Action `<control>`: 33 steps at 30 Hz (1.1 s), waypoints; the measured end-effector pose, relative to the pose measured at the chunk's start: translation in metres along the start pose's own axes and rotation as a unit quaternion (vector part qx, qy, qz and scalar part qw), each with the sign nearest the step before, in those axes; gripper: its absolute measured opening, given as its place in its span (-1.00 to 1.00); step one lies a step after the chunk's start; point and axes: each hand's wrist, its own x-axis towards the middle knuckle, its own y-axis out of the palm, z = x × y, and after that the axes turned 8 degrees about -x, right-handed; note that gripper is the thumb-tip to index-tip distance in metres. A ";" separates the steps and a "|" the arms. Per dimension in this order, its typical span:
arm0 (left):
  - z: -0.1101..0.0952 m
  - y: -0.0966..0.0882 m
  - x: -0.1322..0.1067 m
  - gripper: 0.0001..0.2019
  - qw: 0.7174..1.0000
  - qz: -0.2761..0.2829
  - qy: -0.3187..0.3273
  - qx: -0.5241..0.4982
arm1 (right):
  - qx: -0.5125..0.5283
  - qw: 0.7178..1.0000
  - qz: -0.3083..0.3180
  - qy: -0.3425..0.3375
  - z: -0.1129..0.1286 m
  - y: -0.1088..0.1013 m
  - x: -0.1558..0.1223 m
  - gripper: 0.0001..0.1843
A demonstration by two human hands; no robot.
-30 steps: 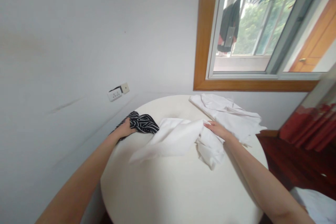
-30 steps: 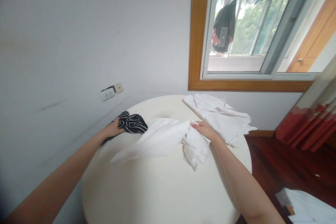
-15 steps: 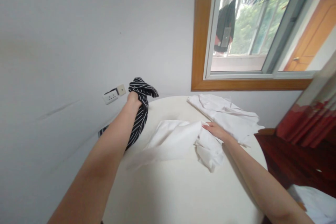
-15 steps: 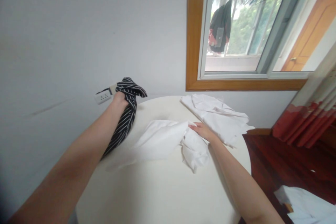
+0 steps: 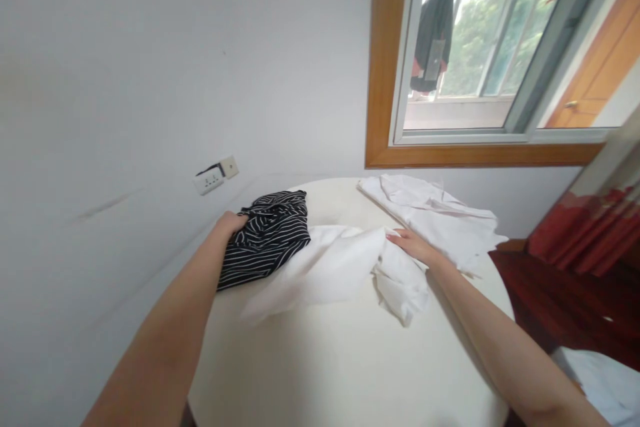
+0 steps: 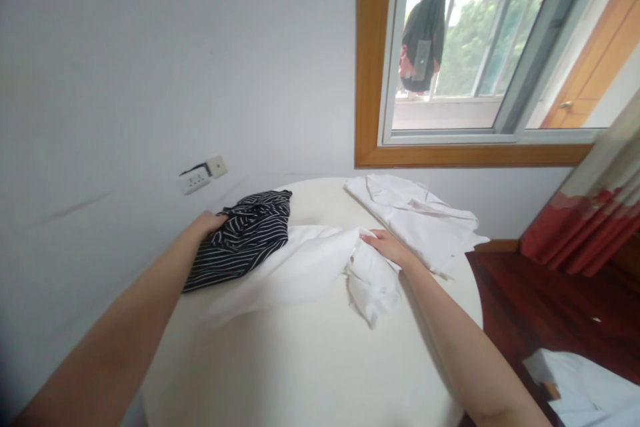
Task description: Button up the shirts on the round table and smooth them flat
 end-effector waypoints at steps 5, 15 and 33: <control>-0.001 -0.013 -0.022 -0.13 0.971 -0.005 -0.024 0.240 | -0.010 1.000 -0.008 0.002 -0.003 0.000 0.001 -0.47; 0.017 0.031 -0.097 -0.43 0.916 0.220 0.191 0.275 | 0.002 1.000 -0.008 0.004 0.001 0.002 -0.002 -0.49; 0.060 0.008 -0.027 -0.44 0.941 0.207 0.229 0.139 | -0.021 0.999 -0.019 -0.016 -0.006 0.000 0.001 -0.49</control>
